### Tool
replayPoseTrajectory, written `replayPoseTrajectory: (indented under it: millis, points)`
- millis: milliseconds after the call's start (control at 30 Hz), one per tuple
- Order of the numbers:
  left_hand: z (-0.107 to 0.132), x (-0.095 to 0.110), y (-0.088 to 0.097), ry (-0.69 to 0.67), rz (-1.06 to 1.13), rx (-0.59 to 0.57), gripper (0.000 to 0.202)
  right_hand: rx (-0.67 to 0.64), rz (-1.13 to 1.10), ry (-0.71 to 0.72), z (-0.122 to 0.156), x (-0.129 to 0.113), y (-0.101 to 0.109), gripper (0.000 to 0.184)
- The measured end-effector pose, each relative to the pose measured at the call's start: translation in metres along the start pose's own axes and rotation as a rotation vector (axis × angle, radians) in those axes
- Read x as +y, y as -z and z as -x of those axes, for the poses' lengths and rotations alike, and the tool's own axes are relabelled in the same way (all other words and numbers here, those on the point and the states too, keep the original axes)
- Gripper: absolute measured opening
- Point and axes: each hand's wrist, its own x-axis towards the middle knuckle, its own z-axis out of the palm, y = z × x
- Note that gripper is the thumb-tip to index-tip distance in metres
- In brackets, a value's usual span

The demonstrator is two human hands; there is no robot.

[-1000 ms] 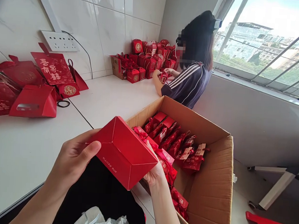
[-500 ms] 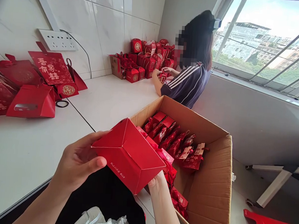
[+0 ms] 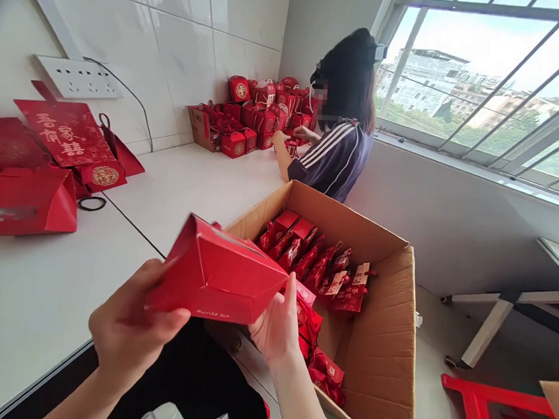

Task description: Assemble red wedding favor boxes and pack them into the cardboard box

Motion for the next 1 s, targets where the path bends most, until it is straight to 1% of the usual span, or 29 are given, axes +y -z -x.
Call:
replayPoseTrajectory:
  millis: [33, 67, 100, 133, 200, 267, 300, 333, 367, 400, 467, 500, 533, 600, 667, 767, 833, 900, 933, 1000]
  points:
    - [0.004, -0.007, -0.002, -0.123, -0.042, -0.035, 0.053, -0.037, -0.024, -0.07, 0.005, -0.002, 0.0, 0.064]
    - [0.009, -0.015, -0.004, -0.228, -0.053, -0.104, 0.056, -0.066, -0.048, -0.124, 0.011, -0.003, 0.001, 0.073]
    - [0.013, -0.024, -0.007, -0.306, -0.034, -0.185, 0.055, -0.078, -0.065, -0.152, 0.017, -0.005, 0.001, 0.078]
    - [0.017, -0.033, -0.01, -0.352, -0.003, -0.27, 0.049, -0.065, -0.07, -0.148, 0.023, -0.007, 0.002, 0.078]
    - [0.026, -0.051, -0.019, -0.384, 0.044, -0.404, 0.036, 0.018, -0.037, -0.082, 0.031, -0.013, 0.006, 0.065]
    - [0.035, -0.067, -0.03, -0.374, 0.035, -0.474, 0.032, 0.101, 0.033, 0.026, 0.035, -0.019, 0.013, 0.051]
    - [0.039, -0.073, -0.035, -0.346, 0.039, -0.466, 0.032, 0.136, 0.074, 0.11, 0.035, -0.022, 0.017, 0.047]
    - [0.041, -0.077, -0.039, -0.289, 0.063, -0.426, 0.033, 0.164, 0.11, 0.207, 0.035, -0.024, 0.022, 0.046]
    - [0.042, -0.078, -0.043, -0.208, 0.11, -0.355, 0.037, 0.181, 0.139, 0.296, 0.035, -0.025, 0.028, 0.049]
    - [0.041, -0.076, -0.045, -0.105, 0.169, -0.273, 0.046, 0.188, 0.155, 0.354, 0.035, -0.023, 0.034, 0.054]
    - [0.033, -0.065, -0.047, 0.104, 0.26, -0.144, 0.067, 0.186, 0.164, 0.386, 0.036, -0.013, 0.044, 0.063]
    - [0.027, -0.057, -0.047, 0.193, 0.269, -0.116, 0.071, 0.17, 0.178, 0.369, 0.038, -0.004, 0.049, 0.066]
    - [0.02, -0.048, -0.045, 0.257, 0.249, -0.11, 0.068, 0.151, 0.2, 0.346, 0.039, 0.006, 0.053, 0.069]
    - [0.006, -0.031, -0.039, 0.353, 0.216, -0.154, 0.052, 0.107, 0.24, 0.304, 0.044, 0.028, 0.058, 0.075]
    - [-0.005, -0.02, -0.034, 0.403, 0.237, -0.219, 0.04, 0.074, 0.241, 0.281, 0.049, 0.047, 0.059, 0.079]
    - [-0.01, -0.017, -0.027, 0.428, 0.304, -0.259, 0.038, 0.086, 0.222, 0.274, 0.054, 0.059, 0.056, 0.081]
    - [-0.009, -0.019, -0.025, 0.451, 0.324, -0.257, 0.042, 0.084, 0.234, 0.241, 0.055, 0.056, 0.053, 0.086]
    - [-0.007, -0.023, -0.025, 0.47, 0.353, -0.273, 0.044, 0.075, 0.204, 0.188, 0.056, 0.047, 0.049, 0.091]
    - [-0.006, -0.025, -0.025, 0.472, 0.383, -0.298, 0.047, 0.079, 0.157, 0.148, 0.057, 0.041, 0.046, 0.091]
    - [-0.006, -0.027, -0.026, 0.475, 0.437, -0.361, 0.055, 0.109, 0.005, 0.064, 0.057, 0.026, 0.038, 0.084]
